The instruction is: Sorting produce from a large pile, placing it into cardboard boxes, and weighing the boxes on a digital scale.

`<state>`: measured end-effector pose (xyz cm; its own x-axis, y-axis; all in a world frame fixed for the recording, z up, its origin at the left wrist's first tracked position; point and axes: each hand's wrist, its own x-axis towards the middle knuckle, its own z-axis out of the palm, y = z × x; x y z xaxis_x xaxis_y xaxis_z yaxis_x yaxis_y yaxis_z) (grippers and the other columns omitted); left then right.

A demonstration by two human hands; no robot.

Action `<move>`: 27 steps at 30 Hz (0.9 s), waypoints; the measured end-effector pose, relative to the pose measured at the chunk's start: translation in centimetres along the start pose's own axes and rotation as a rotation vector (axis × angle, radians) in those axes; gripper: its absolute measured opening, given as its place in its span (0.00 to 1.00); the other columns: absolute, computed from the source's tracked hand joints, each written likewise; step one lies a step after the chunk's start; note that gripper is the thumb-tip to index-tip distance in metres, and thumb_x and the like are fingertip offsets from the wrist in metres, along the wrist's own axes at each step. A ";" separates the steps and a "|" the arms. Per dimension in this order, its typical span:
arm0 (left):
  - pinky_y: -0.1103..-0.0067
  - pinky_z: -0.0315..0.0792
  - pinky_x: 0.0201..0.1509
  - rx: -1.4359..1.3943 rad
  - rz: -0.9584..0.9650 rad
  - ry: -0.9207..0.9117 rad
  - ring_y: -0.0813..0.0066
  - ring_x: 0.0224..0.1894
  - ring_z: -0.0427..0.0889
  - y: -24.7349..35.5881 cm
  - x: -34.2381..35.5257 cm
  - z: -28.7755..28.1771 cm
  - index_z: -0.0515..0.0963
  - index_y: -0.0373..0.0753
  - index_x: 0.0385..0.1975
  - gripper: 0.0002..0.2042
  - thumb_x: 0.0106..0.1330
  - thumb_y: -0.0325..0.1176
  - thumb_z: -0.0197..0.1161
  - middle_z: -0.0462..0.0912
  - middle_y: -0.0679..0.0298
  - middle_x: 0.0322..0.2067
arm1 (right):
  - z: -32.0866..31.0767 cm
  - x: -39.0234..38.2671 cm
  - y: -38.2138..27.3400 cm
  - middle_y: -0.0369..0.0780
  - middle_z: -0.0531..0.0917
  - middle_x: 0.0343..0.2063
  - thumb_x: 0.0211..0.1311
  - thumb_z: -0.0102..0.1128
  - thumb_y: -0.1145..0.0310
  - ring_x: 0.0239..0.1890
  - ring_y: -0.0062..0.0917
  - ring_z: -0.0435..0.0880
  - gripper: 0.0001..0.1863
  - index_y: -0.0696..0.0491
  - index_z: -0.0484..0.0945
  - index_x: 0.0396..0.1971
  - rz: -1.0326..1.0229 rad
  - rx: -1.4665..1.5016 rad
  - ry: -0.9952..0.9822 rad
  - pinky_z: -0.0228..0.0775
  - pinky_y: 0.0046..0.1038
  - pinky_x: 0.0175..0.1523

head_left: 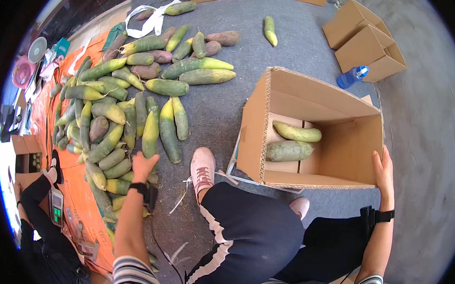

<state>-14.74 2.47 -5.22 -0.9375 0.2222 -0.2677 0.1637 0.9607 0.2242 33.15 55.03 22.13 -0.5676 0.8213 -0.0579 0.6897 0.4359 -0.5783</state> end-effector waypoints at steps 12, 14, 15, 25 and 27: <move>0.73 0.77 0.44 -1.307 -0.156 -0.549 0.69 0.41 0.80 8.3 -16.7 -11.0 0.73 0.32 0.49 0.17 0.67 0.38 0.62 0.80 0.59 0.42 | -0.7 0.5 0.0 0.54 0.78 0.53 0.68 0.51 0.62 0.59 0.44 0.75 0.25 0.59 0.67 0.61 0.126 -0.198 -0.012 0.67 0.36 0.61; 0.78 0.73 0.47 -1.083 0.137 -0.382 0.75 0.42 0.78 11.1 -17.4 -15.5 0.73 0.31 0.51 0.18 0.66 0.35 0.61 0.79 0.62 0.42 | -1.0 0.2 0.5 0.56 0.78 0.52 0.68 0.51 0.61 0.59 0.46 0.75 0.26 0.59 0.67 0.61 0.149 -0.201 -0.041 0.68 0.38 0.61; 0.80 0.70 0.49 -1.016 0.273 -0.348 0.78 0.42 0.75 15.0 -18.8 -18.4 0.72 0.31 0.52 0.17 0.65 0.31 0.61 0.78 0.65 0.42 | -0.8 0.0 1.7 0.57 0.79 0.47 0.68 0.50 0.60 0.54 0.49 0.77 0.22 0.59 0.68 0.55 0.045 -0.229 0.051 0.69 0.43 0.56; 0.71 0.67 0.61 -0.422 1.163 -0.165 0.62 0.57 0.76 34.5 -21.5 -22.8 0.69 0.35 0.60 0.28 0.60 0.36 0.67 0.77 0.53 0.54 | -0.2 0.0 2.6 0.58 0.81 0.41 0.67 0.49 0.60 0.48 0.52 0.79 0.19 0.60 0.69 0.49 -0.012 -0.201 0.067 0.70 0.48 0.52; 0.71 0.67 0.61 -0.374 1.173 -0.187 0.65 0.56 0.76 34.8 -20.6 -21.4 0.69 0.36 0.61 0.27 0.61 0.34 0.66 0.77 0.56 0.53 | -0.2 -0.3 2.5 0.58 0.81 0.41 0.67 0.49 0.59 0.48 0.52 0.79 0.19 0.59 0.69 0.49 -0.014 -0.183 0.067 0.70 0.48 0.52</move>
<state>3.69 27.72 28.18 -0.2214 0.9633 0.1517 0.7459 0.0671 0.6626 35.17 55.95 20.84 -0.5508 0.8346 0.0076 0.7554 0.5024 -0.4206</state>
